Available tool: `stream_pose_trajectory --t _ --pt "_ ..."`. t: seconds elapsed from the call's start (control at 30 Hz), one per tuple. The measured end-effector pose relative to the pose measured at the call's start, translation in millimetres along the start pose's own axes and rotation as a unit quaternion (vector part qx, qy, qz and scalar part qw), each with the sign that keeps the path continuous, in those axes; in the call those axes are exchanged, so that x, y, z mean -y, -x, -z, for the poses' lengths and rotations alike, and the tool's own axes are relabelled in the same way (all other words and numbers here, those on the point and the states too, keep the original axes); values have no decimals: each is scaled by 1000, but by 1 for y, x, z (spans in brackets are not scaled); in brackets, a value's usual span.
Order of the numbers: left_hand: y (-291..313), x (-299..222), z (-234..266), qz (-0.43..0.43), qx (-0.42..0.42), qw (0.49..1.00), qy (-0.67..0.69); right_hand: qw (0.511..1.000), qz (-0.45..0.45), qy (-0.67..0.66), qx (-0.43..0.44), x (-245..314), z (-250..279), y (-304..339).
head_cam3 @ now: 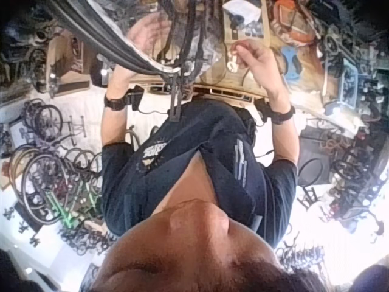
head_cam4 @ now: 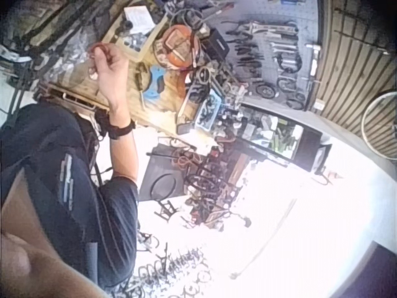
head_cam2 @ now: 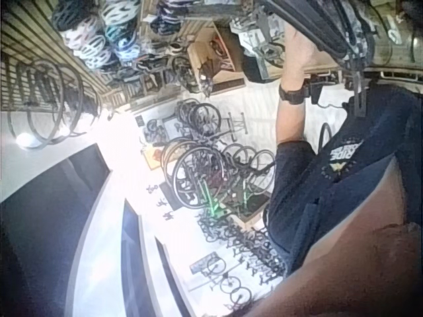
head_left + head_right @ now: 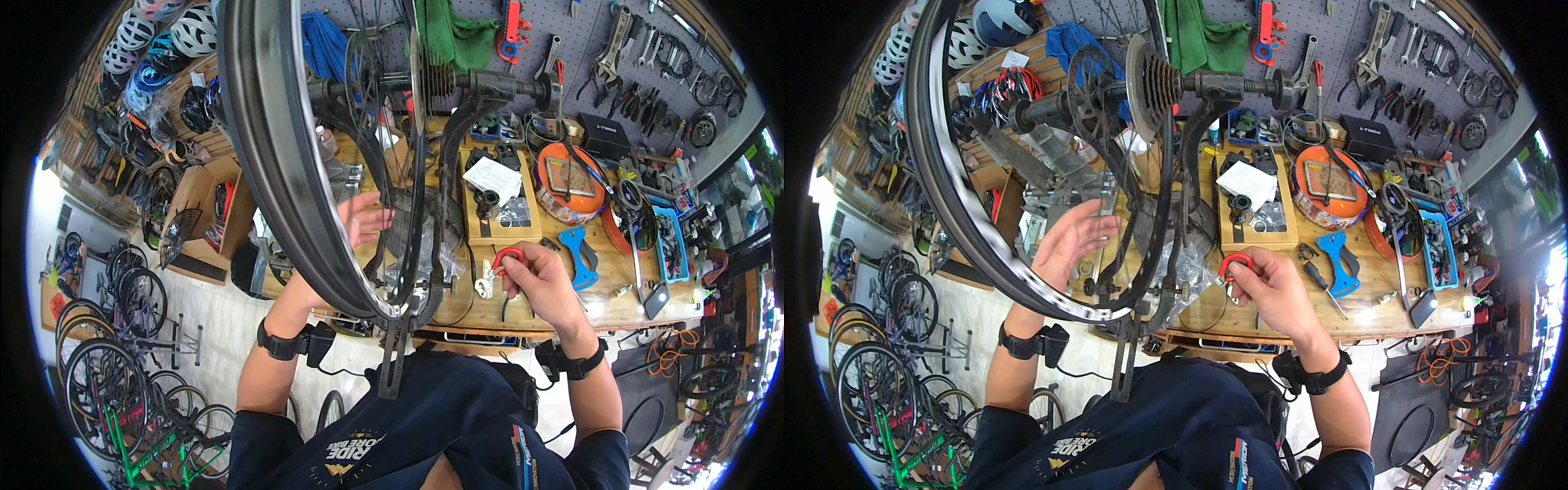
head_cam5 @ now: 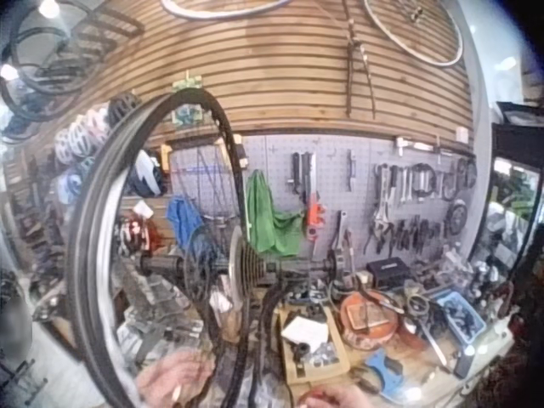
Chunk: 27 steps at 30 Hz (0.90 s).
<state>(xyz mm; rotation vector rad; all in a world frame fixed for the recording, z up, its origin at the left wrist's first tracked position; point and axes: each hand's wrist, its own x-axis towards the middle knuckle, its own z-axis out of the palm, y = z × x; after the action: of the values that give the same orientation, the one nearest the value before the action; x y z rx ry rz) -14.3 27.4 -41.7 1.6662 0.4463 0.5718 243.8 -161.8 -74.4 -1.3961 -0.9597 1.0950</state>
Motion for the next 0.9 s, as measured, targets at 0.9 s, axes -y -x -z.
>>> stream_pose_trajectory --t 0.9 --pt "3 -46 1 -217 1 973 -77 1000 0 -27 -5 -1 -3 -3"
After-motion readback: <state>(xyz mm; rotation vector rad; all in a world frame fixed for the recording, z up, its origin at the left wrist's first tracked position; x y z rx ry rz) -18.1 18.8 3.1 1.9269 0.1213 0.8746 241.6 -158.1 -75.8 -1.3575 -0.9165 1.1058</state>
